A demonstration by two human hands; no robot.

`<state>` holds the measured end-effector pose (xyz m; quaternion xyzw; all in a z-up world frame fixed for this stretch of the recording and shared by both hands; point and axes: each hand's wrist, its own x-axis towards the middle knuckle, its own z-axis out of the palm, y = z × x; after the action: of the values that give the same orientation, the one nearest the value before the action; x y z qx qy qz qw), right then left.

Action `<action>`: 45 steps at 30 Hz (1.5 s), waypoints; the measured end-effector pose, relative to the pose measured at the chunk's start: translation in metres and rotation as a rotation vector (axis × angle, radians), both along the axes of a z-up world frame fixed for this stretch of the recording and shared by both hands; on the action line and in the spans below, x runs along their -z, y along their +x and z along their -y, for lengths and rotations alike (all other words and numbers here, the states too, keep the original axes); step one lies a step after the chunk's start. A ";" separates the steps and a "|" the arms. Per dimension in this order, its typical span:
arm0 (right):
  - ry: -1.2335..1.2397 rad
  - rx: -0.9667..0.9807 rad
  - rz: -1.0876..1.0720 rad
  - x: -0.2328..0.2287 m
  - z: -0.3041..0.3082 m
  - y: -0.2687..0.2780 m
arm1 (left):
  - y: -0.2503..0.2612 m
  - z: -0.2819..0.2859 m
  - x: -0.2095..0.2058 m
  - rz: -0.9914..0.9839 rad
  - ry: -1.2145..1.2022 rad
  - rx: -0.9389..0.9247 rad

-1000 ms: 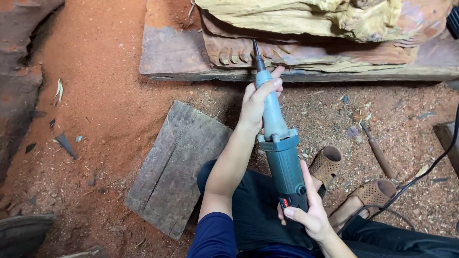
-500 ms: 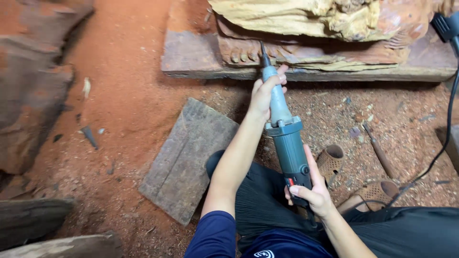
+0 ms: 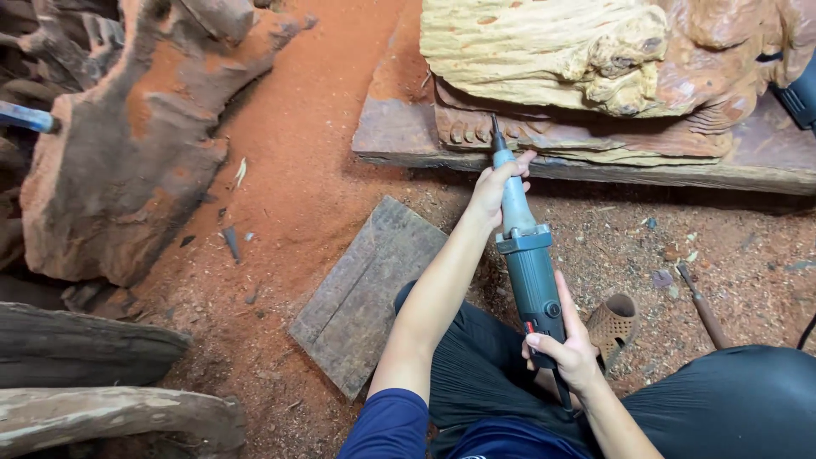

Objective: Carving intricate details into a wooden sculpture using a handheld rotary power tool

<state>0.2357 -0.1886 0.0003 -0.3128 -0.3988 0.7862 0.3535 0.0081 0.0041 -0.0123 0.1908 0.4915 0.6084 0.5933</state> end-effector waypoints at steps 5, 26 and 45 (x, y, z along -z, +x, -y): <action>-0.096 0.023 -0.038 -0.027 0.001 -0.003 | 0.000 -0.005 -0.001 -0.064 -0.030 -0.009; -0.023 -0.061 0.204 -0.032 -0.021 0.023 | 0.002 0.003 0.006 0.079 0.071 -0.009; -0.079 -0.048 -0.014 -0.030 -0.020 0.032 | 0.023 -0.007 -0.009 -0.043 -0.119 -0.155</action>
<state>0.2680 -0.1685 0.0300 -0.3111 -0.3726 0.8118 0.3246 0.0308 0.0115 -0.0034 0.1296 0.5528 0.6177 0.5441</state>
